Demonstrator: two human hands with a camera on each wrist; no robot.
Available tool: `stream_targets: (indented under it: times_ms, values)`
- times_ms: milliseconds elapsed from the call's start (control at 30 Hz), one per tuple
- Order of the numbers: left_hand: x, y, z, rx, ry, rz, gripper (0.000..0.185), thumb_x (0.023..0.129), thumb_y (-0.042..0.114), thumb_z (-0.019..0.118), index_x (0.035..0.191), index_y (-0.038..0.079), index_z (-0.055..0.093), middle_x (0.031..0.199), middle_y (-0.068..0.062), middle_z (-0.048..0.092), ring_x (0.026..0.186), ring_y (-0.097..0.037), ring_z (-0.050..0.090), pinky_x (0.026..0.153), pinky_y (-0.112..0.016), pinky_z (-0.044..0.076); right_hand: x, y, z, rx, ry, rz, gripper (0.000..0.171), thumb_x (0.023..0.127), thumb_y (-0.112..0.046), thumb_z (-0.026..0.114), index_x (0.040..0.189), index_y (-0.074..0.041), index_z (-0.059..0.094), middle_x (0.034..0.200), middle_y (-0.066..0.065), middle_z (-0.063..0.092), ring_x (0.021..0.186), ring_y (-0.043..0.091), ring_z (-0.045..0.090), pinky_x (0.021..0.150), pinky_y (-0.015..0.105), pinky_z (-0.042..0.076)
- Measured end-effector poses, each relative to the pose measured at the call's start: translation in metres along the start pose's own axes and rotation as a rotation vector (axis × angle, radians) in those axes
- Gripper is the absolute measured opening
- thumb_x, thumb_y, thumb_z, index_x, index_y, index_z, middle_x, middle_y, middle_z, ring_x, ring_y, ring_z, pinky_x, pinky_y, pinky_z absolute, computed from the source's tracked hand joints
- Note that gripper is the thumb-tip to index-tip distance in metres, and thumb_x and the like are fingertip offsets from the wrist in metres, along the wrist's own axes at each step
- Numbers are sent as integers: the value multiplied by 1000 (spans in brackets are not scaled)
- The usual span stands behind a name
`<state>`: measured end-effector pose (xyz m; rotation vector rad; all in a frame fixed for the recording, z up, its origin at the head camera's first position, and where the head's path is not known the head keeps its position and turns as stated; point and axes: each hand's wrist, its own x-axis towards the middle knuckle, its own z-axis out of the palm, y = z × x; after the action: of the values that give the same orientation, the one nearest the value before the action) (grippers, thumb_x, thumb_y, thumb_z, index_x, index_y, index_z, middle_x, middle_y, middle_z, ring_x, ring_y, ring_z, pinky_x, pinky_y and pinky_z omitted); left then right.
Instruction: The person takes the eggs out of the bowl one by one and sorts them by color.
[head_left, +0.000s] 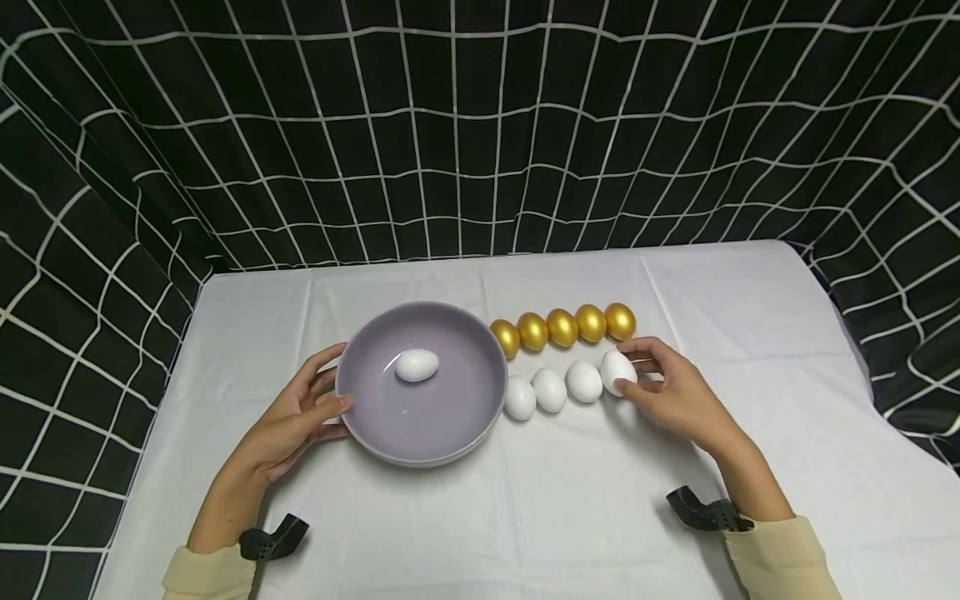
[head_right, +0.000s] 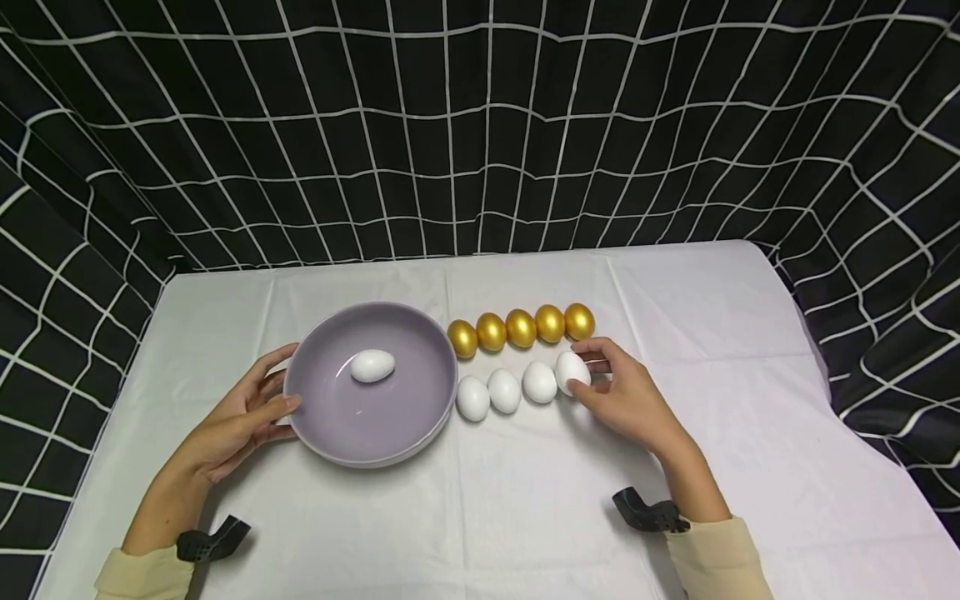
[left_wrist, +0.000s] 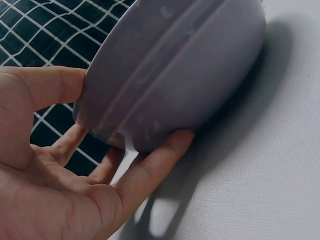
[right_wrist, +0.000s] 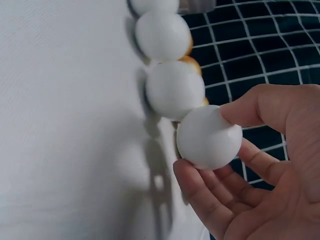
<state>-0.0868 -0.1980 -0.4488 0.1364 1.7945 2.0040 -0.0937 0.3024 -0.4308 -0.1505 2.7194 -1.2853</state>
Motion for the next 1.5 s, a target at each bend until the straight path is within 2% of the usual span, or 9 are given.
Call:
stream_targets:
  times_ms: [67, 167, 500, 667, 900, 1067, 1233, 1400, 1500]
  values:
    - [0, -1, 0, -1, 1, 0, 79, 104, 4, 63, 167, 23, 21, 162, -18, 33, 123, -9, 65, 93, -42, 62, 0, -1, 2, -32, -2, -6, 47, 98, -18, 76, 139, -6, 58, 136, 18, 66, 123, 32, 65, 92, 21, 58]
    - [0, -2, -1, -3, 1, 1, 79, 104, 4, 62, 167, 23, 21, 163, -19, 32, 124, -9, 65, 94, -42, 62, 1, -1, 5, -84, -4, -18, 44, 97, -19, 77, 136, -8, 60, 133, 18, 68, 120, 34, 69, 90, 28, 61]
    - [-1, -3, -2, -2, -1, 2, 78, 104, 4, 62, 167, 23, 21, 162, -18, 33, 125, -9, 65, 94, -43, 62, 1, -3, 8, -199, 32, -125, 33, 96, -15, 78, 127, -9, 68, 121, 16, 70, 108, 30, 71, 85, 33, 62]
    - [-1, -3, -3, -4, 1, 2, 78, 103, 4, 62, 167, 23, 22, 161, -17, 34, 125, -9, 65, 94, -43, 62, 1, -11, 3, -264, 40, -173, 35, 98, -21, 76, 130, -11, 68, 129, 15, 69, 113, 32, 70, 88, 44, 60]
    - [-3, -1, -2, -12, 2, -1, 78, 103, 3, 62, 167, 23, 21, 164, -22, 30, 125, -10, 64, 94, -43, 62, 5, -34, -6, -332, -23, -186, 41, 101, -29, 72, 136, -9, 64, 134, 15, 66, 122, 38, 65, 95, 56, 57]
    - [-4, 0, -2, -17, -2, 7, 78, 103, 3, 62, 167, 22, 21, 165, -25, 29, 125, -11, 65, 93, -42, 62, 13, -52, -6, -365, -49, -246, 38, 101, -27, 72, 134, -11, 66, 135, 11, 65, 124, 34, 64, 101, 57, 54]
    - [-2, -1, -3, -10, 6, 3, 78, 103, 4, 63, 167, 23, 22, 164, -21, 31, 125, -11, 65, 93, -42, 62, 22, -70, -3, -421, -72, -325, 36, 100, -23, 73, 134, -14, 66, 128, 6, 64, 114, 25, 62, 96, 51, 54]
    - [0, -3, -4, -6, -3, -6, 79, 103, 4, 63, 167, 23, 22, 166, -21, 30, 125, -12, 64, 95, -44, 61, 29, -86, 0, -451, -100, -326, 39, 101, -27, 72, 137, -14, 65, 138, 8, 64, 124, 30, 61, 98, 56, 55]
    - [1, -3, -4, -4, -6, -6, 79, 103, 4, 63, 167, 23, 21, 166, -22, 29, 125, -11, 64, 95, -45, 61, 32, -96, 3, -444, -111, -346, 38, 101, -26, 72, 136, -13, 67, 137, 7, 65, 125, 34, 62, 100, 57, 53]
